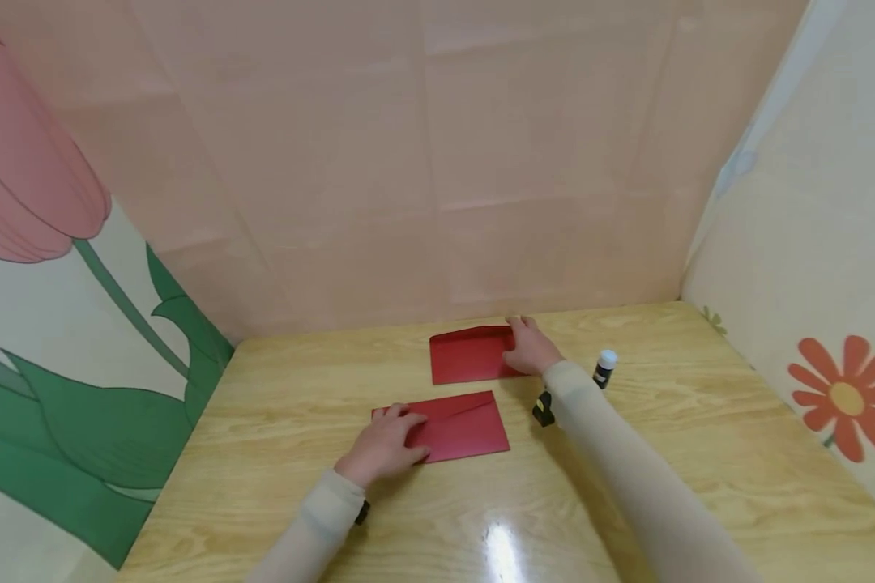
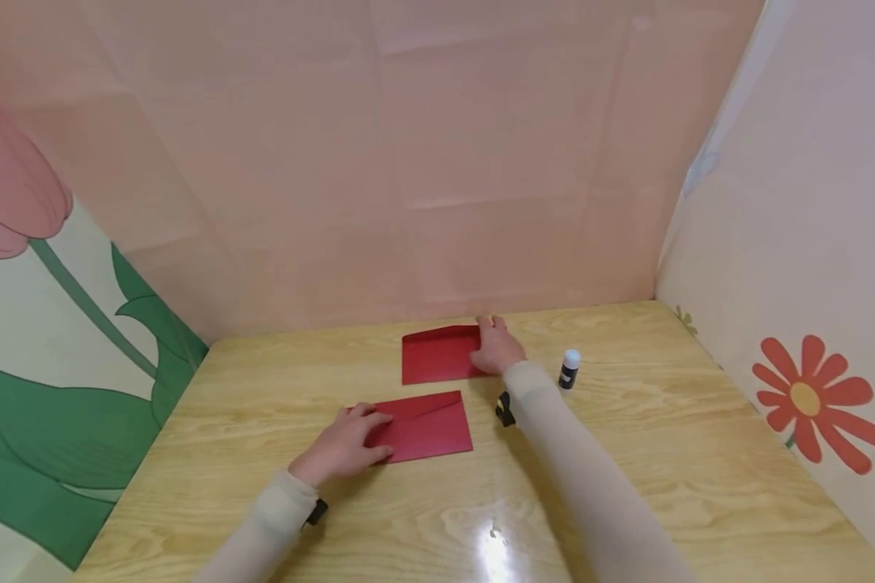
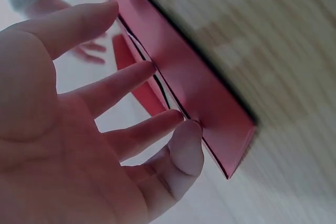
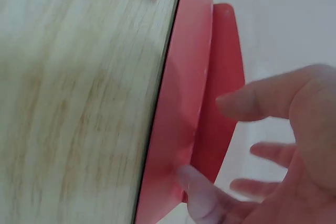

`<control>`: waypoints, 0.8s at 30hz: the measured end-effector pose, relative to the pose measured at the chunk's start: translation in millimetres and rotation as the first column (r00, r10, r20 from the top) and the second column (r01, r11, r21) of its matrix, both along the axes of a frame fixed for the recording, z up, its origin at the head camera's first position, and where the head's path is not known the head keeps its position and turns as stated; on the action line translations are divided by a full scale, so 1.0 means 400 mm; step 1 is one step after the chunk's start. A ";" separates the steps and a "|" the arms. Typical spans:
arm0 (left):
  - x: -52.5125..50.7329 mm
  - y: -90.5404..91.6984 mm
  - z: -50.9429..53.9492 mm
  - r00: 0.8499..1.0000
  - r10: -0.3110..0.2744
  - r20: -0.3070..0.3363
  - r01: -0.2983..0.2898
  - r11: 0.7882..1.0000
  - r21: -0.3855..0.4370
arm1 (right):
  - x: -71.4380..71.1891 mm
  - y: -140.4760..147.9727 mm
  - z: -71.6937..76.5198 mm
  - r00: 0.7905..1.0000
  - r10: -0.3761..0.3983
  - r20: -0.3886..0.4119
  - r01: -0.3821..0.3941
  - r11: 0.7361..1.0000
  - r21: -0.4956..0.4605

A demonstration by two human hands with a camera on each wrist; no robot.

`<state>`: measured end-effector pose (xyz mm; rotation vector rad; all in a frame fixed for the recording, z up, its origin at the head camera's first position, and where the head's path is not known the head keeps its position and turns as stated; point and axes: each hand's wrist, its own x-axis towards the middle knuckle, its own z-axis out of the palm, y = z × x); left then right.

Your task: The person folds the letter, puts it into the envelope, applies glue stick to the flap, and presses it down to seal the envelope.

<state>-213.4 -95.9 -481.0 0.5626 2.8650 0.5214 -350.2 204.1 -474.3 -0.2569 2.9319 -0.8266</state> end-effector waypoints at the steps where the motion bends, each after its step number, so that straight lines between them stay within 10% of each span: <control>1: -0.005 -0.011 -0.001 1.000 0.009 -0.004 -0.009 1.000 0.006 | -0.006 0.001 -0.003 1.000 0.008 -0.001 -0.008 1.000 0.005; 24: -0.043 -0.083 0.007 0.990 0.115 -0.081 -0.106 0.988 0.109 | -0.007 0.002 -0.006 0.998 0.063 -0.018 -0.061 0.990 0.124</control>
